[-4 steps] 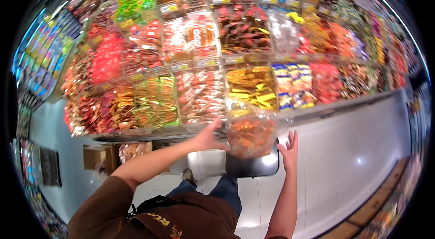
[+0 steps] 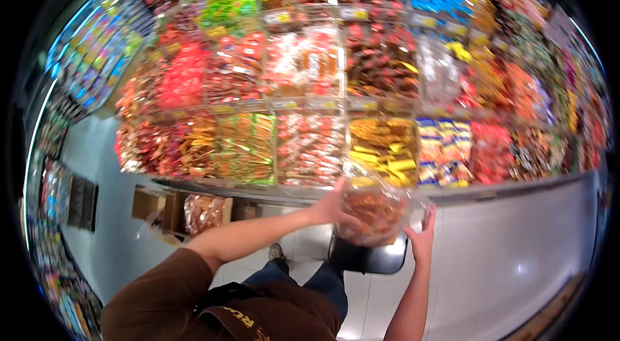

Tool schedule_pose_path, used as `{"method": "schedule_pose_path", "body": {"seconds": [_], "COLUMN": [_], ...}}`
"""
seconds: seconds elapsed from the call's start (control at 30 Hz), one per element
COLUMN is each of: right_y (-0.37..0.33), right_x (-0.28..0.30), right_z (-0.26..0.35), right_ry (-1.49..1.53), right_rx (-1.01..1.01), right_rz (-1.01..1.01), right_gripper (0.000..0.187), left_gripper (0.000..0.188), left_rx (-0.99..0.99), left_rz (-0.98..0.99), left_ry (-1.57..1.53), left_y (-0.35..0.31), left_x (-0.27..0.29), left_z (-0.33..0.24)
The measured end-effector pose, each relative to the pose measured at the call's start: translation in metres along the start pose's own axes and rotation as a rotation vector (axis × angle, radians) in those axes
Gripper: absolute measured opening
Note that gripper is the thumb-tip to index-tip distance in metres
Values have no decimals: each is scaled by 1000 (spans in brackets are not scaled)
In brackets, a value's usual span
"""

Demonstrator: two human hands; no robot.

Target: The person picks up bags of candy from cardboard boxes on the floor and places the individual candy packets into plastic bins on a display shelf.

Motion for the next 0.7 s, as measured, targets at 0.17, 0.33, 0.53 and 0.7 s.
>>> {"method": "schedule_pose_path", "body": {"seconds": [0.17, 0.33, 0.53, 0.7], "right_y": [29, 20, 13, -44], "right_x": [-22, -47, -25, -58], "right_z": [-17, -23, -52, 13], "right_ry": [72, 177, 248, 210], "right_rx": [-39, -45, 7, 73], "right_rz": [287, 202, 181, 146], "right_gripper": [83, 19, 19, 22], "left_gripper": [107, 34, 24, 23], "left_rx": [-64, -50, -45, 12], "left_rz": [-217, 23, -205, -234], "left_ry": [-139, 149, -162, -311], "left_y": [30, 21, -24, -102], "left_x": [-28, -60, -46, -20], "left_z": [26, 52, 32, 8]}}
Point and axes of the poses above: each hand's wrist, its own y-axis towards the middle knuckle, its own x-axis out of the back of the hand, z = x × y, the point moved 8 cm from there along y, towards the middle knuckle, and after that the axes turned 11 degrees about y, right-handed, at the moved point
